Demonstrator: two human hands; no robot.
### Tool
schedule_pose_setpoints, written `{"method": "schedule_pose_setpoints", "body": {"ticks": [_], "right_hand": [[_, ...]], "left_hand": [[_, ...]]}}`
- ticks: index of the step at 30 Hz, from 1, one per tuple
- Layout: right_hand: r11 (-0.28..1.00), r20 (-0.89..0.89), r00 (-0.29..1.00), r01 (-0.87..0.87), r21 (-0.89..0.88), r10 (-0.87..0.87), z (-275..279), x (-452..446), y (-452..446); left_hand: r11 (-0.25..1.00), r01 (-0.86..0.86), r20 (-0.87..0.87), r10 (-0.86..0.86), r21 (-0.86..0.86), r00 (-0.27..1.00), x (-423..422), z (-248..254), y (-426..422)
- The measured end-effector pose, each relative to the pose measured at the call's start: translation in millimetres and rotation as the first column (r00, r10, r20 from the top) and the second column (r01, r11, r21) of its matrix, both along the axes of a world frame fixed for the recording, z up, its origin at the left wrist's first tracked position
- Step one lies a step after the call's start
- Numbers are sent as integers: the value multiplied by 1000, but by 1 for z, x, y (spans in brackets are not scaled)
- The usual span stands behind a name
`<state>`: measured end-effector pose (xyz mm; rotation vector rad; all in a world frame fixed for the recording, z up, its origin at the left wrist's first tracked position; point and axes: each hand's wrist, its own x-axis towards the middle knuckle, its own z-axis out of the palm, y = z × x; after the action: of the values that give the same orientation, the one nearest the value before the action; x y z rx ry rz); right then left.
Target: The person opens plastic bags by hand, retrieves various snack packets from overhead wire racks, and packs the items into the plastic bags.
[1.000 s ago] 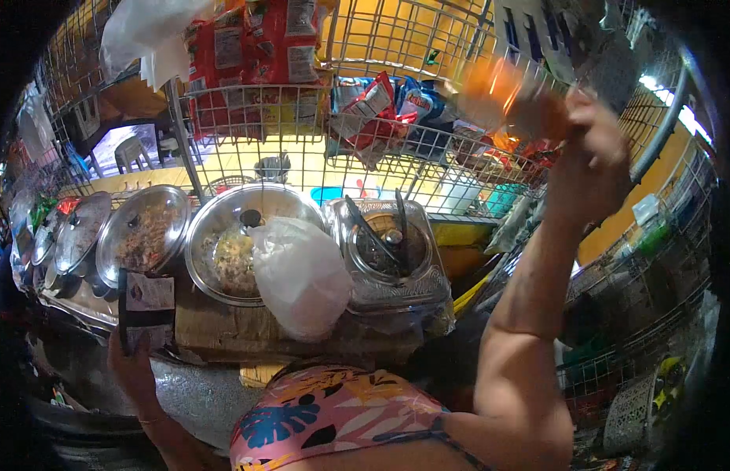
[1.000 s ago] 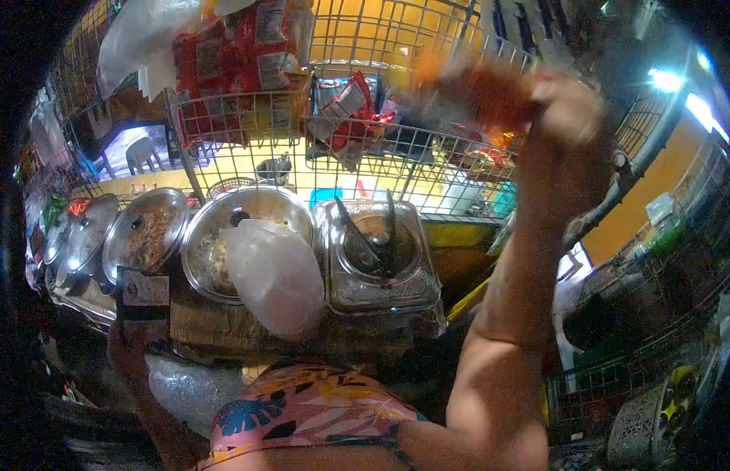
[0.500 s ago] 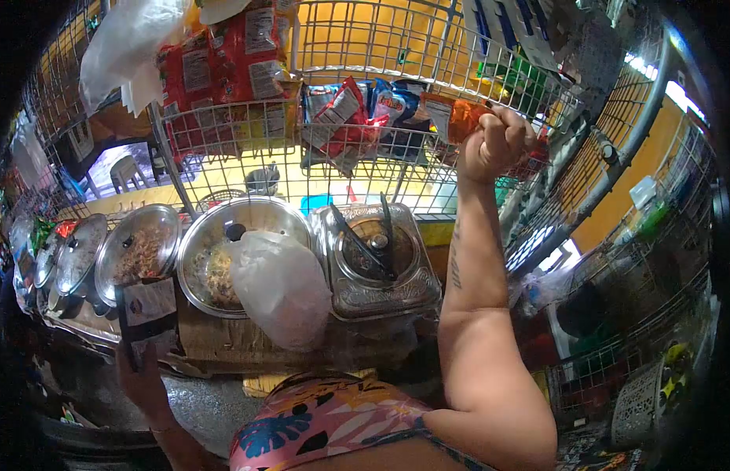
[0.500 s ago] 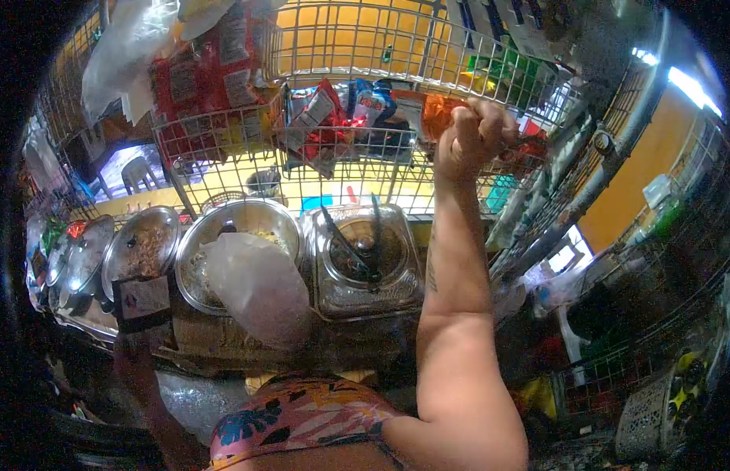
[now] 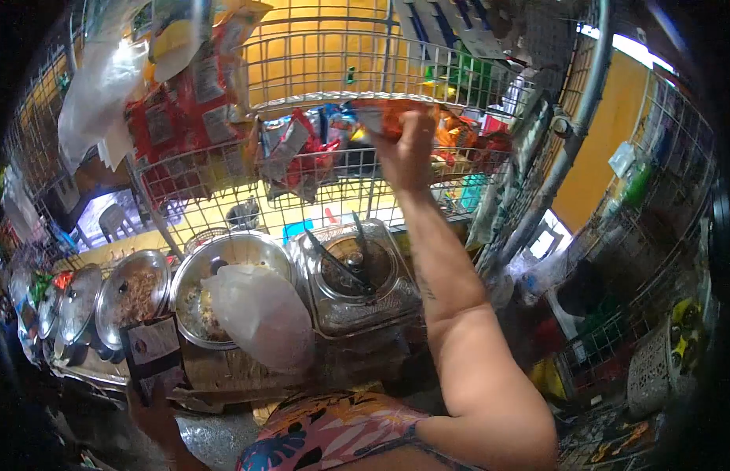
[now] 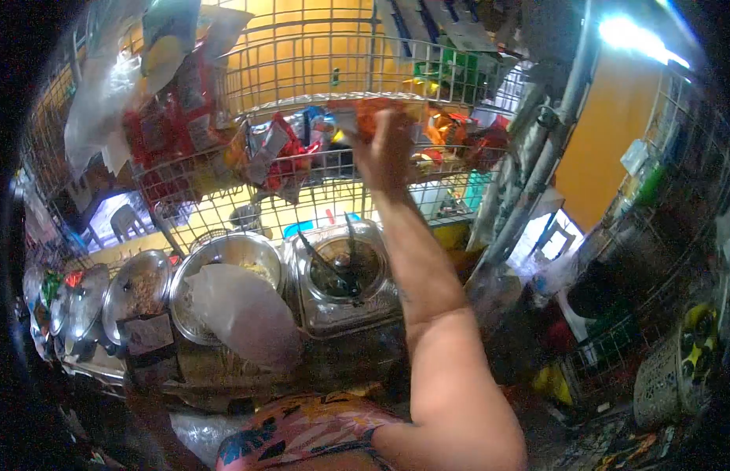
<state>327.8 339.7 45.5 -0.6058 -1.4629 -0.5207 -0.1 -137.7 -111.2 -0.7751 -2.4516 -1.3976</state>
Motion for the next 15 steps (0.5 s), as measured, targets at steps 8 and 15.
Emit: {"method": "schedule_pose_setpoints", "body": {"ticks": [8, 15], "right_hand": [[606, 481, 876, 396, -689, -26, 25, -7, -43], [849, 213, 970, 207, -486, -115, 74, 46, -76]], "left_hand": [[958, 239, 5, -243, 161, 970, 11, 11, 32], [985, 166, -70, -163, 43, 984, -3, -3, 29]]}}
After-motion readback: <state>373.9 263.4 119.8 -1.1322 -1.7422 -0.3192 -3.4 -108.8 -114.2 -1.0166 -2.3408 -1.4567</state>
